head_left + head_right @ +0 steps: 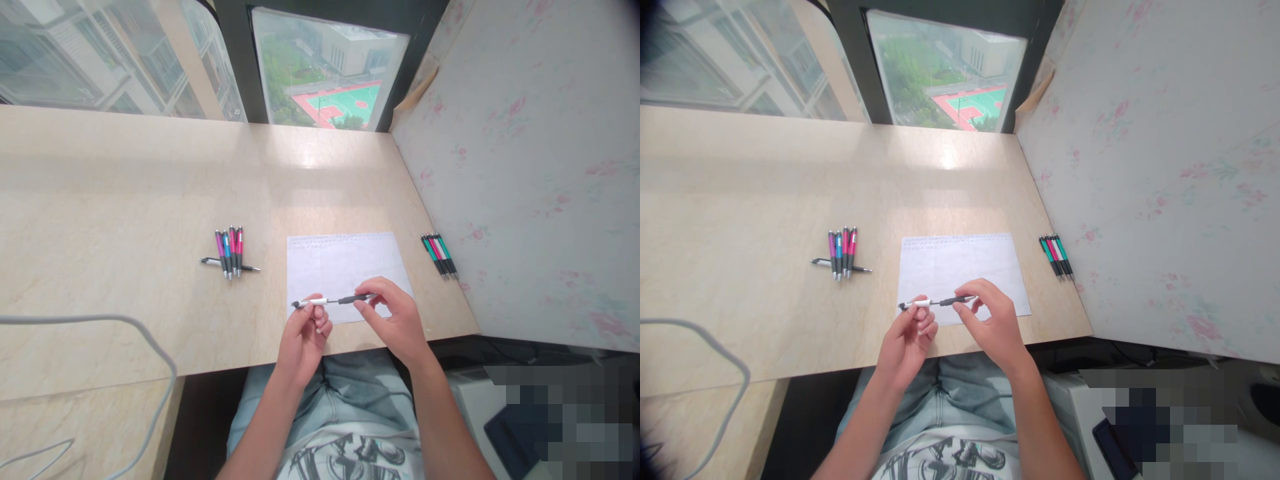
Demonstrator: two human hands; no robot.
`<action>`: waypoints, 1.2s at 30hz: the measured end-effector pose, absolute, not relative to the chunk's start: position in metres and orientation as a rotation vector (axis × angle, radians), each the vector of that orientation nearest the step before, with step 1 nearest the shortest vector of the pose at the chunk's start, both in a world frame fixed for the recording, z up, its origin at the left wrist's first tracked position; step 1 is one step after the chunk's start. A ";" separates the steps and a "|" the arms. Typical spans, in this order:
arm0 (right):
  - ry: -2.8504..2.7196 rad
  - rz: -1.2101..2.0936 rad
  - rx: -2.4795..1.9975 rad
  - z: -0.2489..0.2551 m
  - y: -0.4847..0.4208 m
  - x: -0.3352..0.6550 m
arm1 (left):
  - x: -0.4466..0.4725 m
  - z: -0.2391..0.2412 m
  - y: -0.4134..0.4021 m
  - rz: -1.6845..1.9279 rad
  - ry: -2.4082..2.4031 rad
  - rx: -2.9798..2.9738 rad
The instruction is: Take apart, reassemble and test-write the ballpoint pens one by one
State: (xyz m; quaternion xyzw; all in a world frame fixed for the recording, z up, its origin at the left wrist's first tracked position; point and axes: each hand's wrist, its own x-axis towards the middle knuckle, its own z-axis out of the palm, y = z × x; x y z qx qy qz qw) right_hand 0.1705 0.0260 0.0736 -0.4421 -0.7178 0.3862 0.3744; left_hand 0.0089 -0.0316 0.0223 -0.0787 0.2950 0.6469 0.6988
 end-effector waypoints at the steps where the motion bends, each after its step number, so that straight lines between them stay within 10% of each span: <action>1: -1.830 0.970 -1.140 0.076 0.026 0.171 | 0.008 0.023 -0.031 1.438 0.624 -0.219; 36: -1.918 0.601 -1.448 0.012 0.077 0.161 | -0.010 0.021 -0.032 1.490 0.532 -0.310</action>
